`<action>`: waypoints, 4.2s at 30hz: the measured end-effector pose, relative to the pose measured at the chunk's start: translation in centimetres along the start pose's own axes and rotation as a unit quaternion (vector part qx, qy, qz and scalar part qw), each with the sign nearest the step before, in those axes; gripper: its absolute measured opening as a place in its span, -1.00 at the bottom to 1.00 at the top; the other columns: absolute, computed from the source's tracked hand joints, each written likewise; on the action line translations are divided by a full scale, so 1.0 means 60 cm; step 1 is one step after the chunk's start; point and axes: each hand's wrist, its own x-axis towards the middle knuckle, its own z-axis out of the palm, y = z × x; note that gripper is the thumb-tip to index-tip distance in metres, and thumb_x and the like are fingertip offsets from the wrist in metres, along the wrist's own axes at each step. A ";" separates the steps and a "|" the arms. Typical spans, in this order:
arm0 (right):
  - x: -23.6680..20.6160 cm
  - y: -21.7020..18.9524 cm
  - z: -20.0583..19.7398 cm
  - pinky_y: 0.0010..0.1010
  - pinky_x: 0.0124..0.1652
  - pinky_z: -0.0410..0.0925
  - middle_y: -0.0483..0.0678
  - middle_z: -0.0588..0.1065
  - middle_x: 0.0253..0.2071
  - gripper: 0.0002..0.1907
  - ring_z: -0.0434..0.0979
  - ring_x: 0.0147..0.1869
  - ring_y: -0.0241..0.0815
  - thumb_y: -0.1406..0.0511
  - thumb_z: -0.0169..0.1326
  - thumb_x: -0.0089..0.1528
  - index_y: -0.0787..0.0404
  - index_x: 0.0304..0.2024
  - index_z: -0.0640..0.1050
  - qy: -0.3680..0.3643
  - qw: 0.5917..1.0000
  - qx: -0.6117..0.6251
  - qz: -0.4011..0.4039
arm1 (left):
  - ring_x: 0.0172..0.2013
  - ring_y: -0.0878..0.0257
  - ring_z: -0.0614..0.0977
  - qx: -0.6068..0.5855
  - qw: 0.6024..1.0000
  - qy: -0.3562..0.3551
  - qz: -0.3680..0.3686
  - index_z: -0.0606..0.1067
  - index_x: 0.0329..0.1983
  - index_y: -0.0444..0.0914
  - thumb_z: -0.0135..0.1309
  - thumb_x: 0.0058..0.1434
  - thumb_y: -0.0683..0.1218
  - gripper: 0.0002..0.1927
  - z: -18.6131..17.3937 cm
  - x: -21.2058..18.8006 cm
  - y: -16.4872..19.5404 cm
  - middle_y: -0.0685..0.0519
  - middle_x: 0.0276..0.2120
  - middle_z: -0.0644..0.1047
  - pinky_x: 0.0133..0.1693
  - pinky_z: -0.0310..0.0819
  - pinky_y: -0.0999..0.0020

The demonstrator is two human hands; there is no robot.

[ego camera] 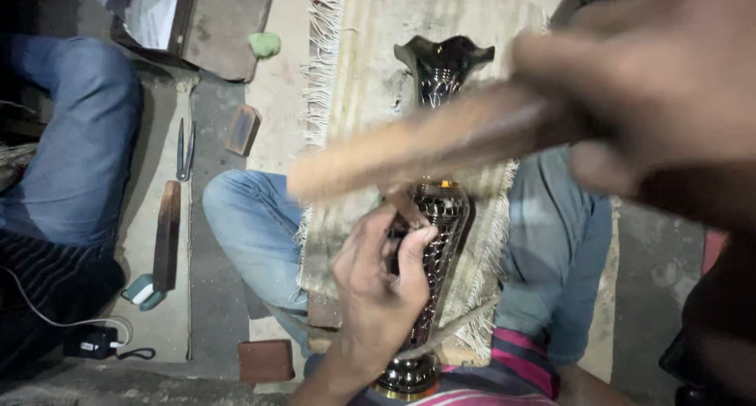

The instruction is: The person sits cross-legged on the floor with a decorative metal vase held between their feet and lap. They hold a small punch against the vase surface and repeatedly strike it with a wooden mallet, repositioning the punch to work the patterned design around the vase body.

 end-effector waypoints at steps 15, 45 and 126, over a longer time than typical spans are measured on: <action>-0.077 0.025 0.207 -0.35 -0.23 0.40 -0.09 0.52 -0.32 -0.71 0.51 -0.27 -0.24 0.30 0.22 0.10 0.27 -0.15 0.59 0.202 0.833 0.488 0.167 | -0.16 -0.06 0.61 0.017 0.960 -0.252 0.118 0.48 0.13 -0.38 0.12 0.25 -0.27 -0.64 -0.054 0.072 0.016 -0.16 -0.04 0.61 -0.07 0.52 0.16; -0.167 -0.054 0.446 -0.56 -0.18 0.41 -0.14 0.55 -0.30 -0.68 0.54 -0.25 -0.38 0.37 0.46 0.11 0.31 -0.22 0.57 0.374 0.723 0.509 0.281 | -0.16 0.07 0.66 0.006 0.867 -0.447 0.220 0.49 0.18 -0.24 0.08 0.25 -0.25 -0.60 -0.043 0.158 0.009 -0.03 -0.22 0.63 -0.08 0.52 0.10; -0.006 -0.002 0.012 -0.31 -0.17 0.47 0.12 0.53 -0.12 -0.42 0.61 -0.08 -0.10 0.52 0.20 -0.03 0.33 0.07 0.47 0.277 0.899 0.296 -0.167 | -0.21 0.04 0.70 -0.025 0.996 -0.078 0.042 0.49 0.04 -0.35 0.20 0.27 -0.24 -0.72 -0.020 0.053 -0.008 -0.14 -0.22 0.62 -0.18 0.60 0.26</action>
